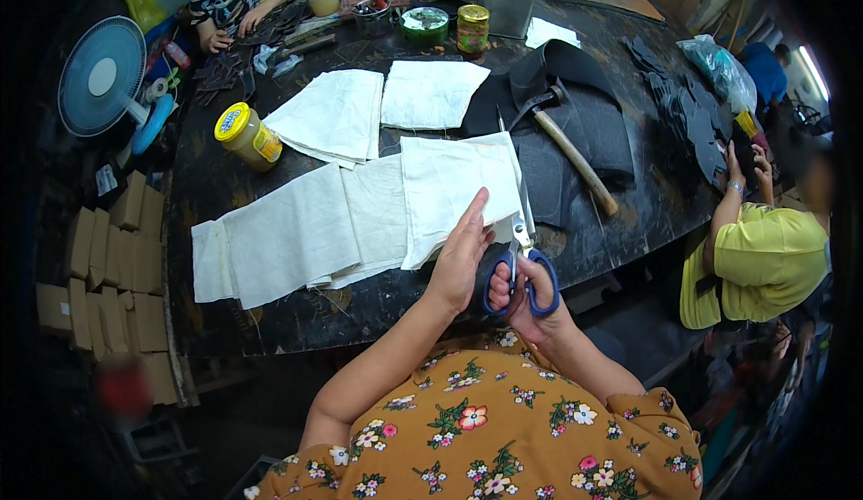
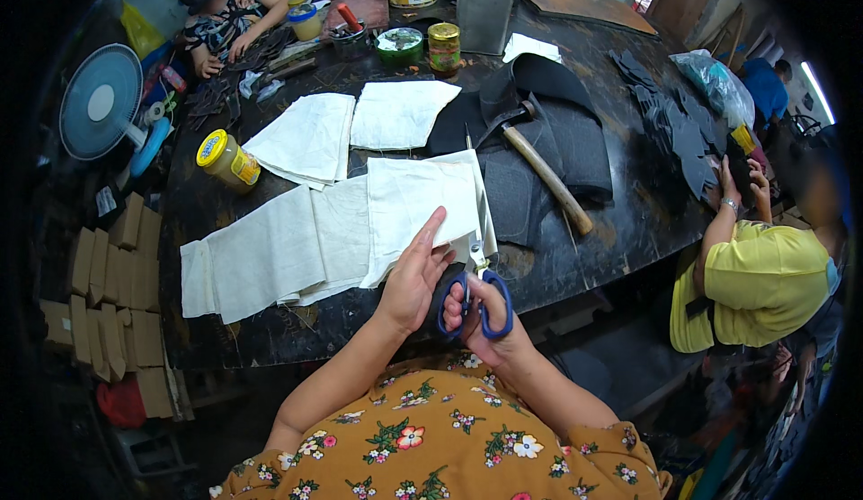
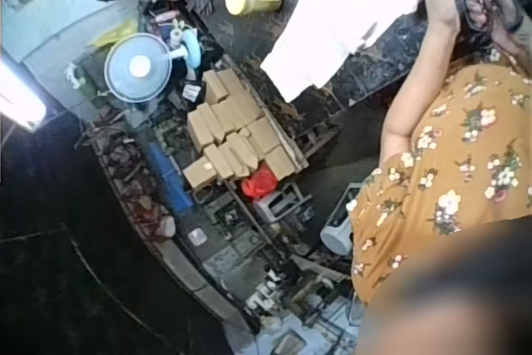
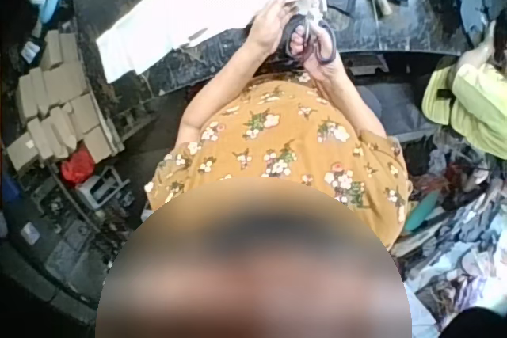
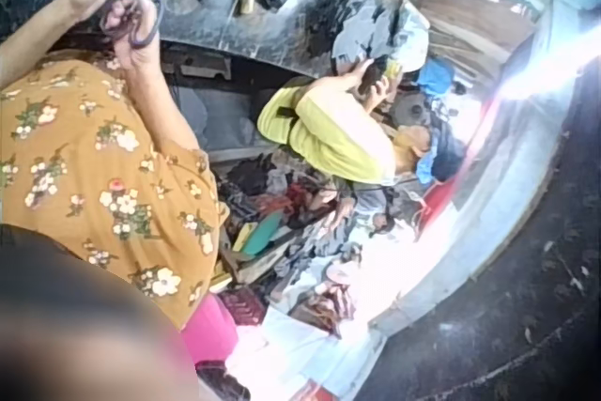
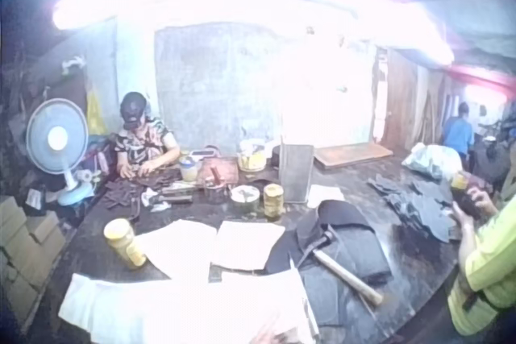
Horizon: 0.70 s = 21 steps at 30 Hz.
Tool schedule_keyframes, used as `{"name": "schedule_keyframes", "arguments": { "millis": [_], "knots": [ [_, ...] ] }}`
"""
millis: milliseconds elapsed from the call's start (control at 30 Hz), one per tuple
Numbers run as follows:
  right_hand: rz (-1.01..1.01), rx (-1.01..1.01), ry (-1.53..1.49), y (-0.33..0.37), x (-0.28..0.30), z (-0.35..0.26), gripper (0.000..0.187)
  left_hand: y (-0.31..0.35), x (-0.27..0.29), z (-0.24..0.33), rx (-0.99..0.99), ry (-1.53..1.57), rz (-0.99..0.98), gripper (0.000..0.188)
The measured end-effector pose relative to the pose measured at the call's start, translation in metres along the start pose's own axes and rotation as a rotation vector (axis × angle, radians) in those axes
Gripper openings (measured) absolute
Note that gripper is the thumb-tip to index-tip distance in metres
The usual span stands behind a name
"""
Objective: The person unfolds a stack of white fabric on a worktable and uses scissors to cut the fabric into multiple rectangular pieces. The person repeatedly aligns, cuts, and separates the fabric pieces throughout the clip.
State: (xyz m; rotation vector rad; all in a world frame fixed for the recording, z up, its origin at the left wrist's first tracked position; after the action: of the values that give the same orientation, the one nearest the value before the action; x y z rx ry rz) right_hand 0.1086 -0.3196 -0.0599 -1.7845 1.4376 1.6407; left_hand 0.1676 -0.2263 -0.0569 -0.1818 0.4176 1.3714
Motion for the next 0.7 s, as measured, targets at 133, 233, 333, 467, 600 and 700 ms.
{"name": "schedule_keyframes", "arguments": {
  "millis": [133,233,333,467,600,700],
  "knots": [
    [-0.093,-0.017,-0.109,-0.016,-0.006,-0.013,0.040,0.015,-0.006,-0.007,0.190,-0.001,-0.173,0.058],
    [-0.060,0.023,0.033,-0.021,-0.001,-0.013,0.035,0.021,-0.009,0.000,0.103,0.051,-0.162,0.060],
    [-0.013,0.044,0.058,-0.021,0.004,-0.013,0.030,0.023,-0.003,0.005,0.075,-0.009,-0.143,0.063],
    [0.012,0.035,-0.082,-0.027,0.003,-0.025,0.024,0.027,-0.003,0.004,0.060,-0.026,-0.201,0.066],
    [0.087,0.082,0.081,-0.031,0.010,-0.036,0.027,0.033,-0.002,0.001,0.082,-0.038,-0.209,0.067],
    [0.112,0.137,0.118,-0.026,0.017,-0.056,0.028,0.044,0.002,0.010,0.136,-0.351,-0.319,0.066]
  ]
}}
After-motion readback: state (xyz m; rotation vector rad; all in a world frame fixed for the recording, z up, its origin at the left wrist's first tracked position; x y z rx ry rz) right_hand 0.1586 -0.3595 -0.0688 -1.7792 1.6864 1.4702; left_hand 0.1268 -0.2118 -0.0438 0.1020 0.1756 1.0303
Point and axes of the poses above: each hand's wrist, its own y-axis away from the middle knuckle, its own x-axis out of the back of the hand, z = x × y, the point moved 8 cm from there along -y, towards the middle knuckle, and after that the axes turned 13 degrees about -y, right-handed, at the moved point
